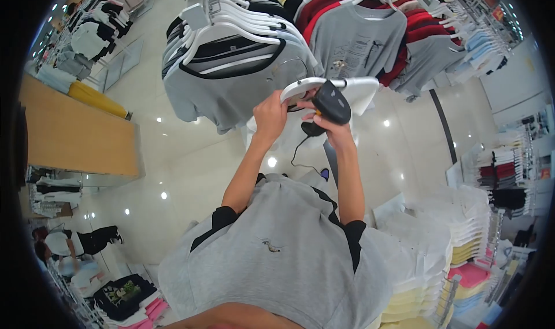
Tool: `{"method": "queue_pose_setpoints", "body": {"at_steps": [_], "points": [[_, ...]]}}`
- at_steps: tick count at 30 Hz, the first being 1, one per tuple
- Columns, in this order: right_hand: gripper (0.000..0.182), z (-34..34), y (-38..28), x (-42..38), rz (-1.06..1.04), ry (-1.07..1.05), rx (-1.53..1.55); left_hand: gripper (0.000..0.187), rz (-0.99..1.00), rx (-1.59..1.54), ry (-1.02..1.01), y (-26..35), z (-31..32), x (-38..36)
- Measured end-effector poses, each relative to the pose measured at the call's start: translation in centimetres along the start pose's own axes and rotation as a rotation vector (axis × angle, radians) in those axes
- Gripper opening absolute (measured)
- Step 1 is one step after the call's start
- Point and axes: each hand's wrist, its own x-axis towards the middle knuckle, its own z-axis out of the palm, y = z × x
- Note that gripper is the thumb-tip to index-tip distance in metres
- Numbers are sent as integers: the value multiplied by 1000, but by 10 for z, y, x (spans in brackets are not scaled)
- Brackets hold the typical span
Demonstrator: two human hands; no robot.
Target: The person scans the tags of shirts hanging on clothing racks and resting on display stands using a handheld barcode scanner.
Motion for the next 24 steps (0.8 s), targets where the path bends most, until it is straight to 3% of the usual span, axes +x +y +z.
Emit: {"method": "queue_pose_setpoints", "body": {"at_steps": [3, 6, 11, 14, 16, 17, 20, 22, 24], "points": [[75, -4, 8, -14, 49, -62, -18, 20, 50, 103, 15, -9, -29, 19], [68, -2, 25, -32, 153, -77, -61, 20, 100, 245, 5, -4, -72, 51], [63, 4, 63, -46, 290, -12, -43, 17, 52, 385, 161, -23, -135, 101], [57, -2, 80, -51, 350, -13, -38, 17, 51, 443, 144, -47, -151, 101], [56, -9, 88, -50, 387, 9, -73, 17, -9, 547, 27, -64, -151, 93], [44, -5, 88, -47, 367, 72, -98, 17, -5, 546, 20, -65, -149, 93], [29, -54, 139, -39, 401, 212, -352, 23, 13, 520, 160, -66, -140, 82], [20, -75, 163, -23, 404, 290, -399, 35, 264, 431, 553, -69, -131, 79], [29, -96, 187, -10, 433, 281, -427, 42, 239, 345, 543, -75, -121, 50]]}}
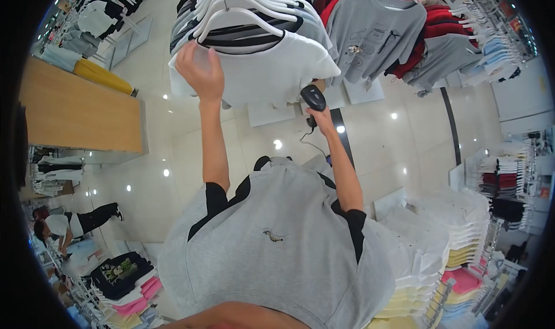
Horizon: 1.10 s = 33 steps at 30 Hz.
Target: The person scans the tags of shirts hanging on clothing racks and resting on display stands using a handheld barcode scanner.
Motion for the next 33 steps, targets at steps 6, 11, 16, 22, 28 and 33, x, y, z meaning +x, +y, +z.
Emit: {"method": "queue_pose_setpoints", "body": {"at_steps": [6, 11, 16, 22, 28, 33], "points": [[44, 39, -13, 51, -374, -195, -290, 24, -899, -350, -251, 11, -1, -152], [25, 57, -18, 52, -278, -120, -227, 34, -1057, -395, -1034, 0, 13, -292], [14, 47, -54, 6, -327, -168, -579, 62, -504, -314, -971, 28, 33, -330], [22, 40, -101, -43, -192, -241, -57, 59, -815, -952, -1055, 45, 79, -351], [19, -16, -53, -67, -364, 115, -546, 29, -911, -817, -1094, 79, 66, -299], [32, -44, -8, -106, -105, 56, -757, 23, -1270, -817, -1358, 73, 58, -297]]}}
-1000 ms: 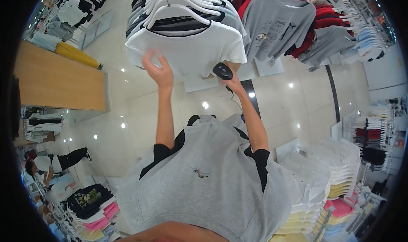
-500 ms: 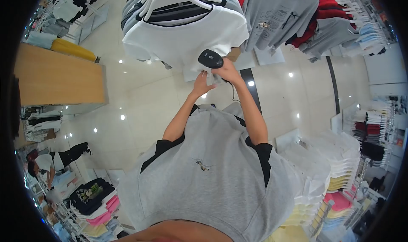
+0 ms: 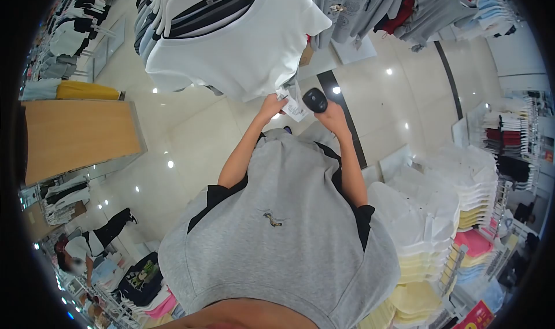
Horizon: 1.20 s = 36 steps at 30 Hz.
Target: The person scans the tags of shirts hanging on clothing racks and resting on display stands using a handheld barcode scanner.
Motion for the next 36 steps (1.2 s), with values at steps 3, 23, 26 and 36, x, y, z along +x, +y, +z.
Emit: {"method": "queue_pose_setpoints", "body": {"at_steps": [3, 23, 26, 36], "points": [[33, 1, -2, -15, 99, -208, 62, 23, -22, 10, -56, -13, -1, 1], [32, 32, -3, -10, 8, -149, 32, 32, 28, -231, -56, 17, -10, -8], [32, 24, 25, -20, 50, -216, -81, 32, 22, -243, -39, 16, -12, -4], [30, 23, 13, -4, 24, -37, -40, 31, -19, -228, 63, 8, -3, 8]]}}
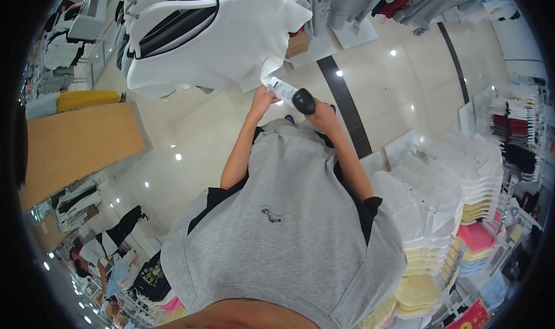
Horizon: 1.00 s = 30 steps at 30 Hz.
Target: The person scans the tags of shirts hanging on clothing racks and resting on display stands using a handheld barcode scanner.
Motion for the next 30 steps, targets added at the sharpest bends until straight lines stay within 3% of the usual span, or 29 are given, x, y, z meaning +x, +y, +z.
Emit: {"method": "queue_pose_setpoints", "body": {"at_steps": [5, 7, 9, 11, 13, 15, 17, 18, 20, 21, 23, 25, 26, 28, 30], "points": [[28, 25, 17, 25, -7, -46, -197, 32, -6, 6, -14, -6, 4, 6], [25, 18, 32, 27, -31, -8, -163, 35, 13, 147, 103, -13, 6, 8], [23, 3, 47, 23, 104, 15, -176, 37, 178, 462, 299, -42, 7, 21], [23, 7, 97, 22, 172, 122, -175, 37, 199, 747, 442, -46, 11, 27], [29, 15, 170, 18, 238, 134, -137, 34, 255, 833, 389, -25, 24, 27], [33, -11, 186, 8, 363, 90, -85, 32, 304, 924, 343, 27, 50, 36], [31, -22, 216, 7, 450, 239, -19, 25, 345, 666, 62, 104, 101, 32], [31, -23, 244, 11, 436, 244, -20, 22, 562, 737, 84, 141, 127, 37], [26, -28, 303, 21, 652, 308, 145, 24, 928, 766, 205, 227, 171, 57], [26, -43, 315, 22, 640, 303, 139, 30, 1114, 689, 286, 286, 192, 60], [21, -73, 334, 33, 779, 265, 346, 42, 1418, 863, 638, 381, 219, 87], [19, -104, 348, 41, 760, 241, 456, 49, 1588, 879, 901, 462, 243, 122], [18, -123, 348, 44, 751, 220, 492, 49, 1603, 878, 919, 482, 249, 150], [18, -145, 359, 50, 724, 190, 518, 52, 1111, 877, 598, 498, 255, 198], [16, -144, 400, 60, 714, 209, 498, 52, 1150, 869, 673, 492, 271, 196]]}}
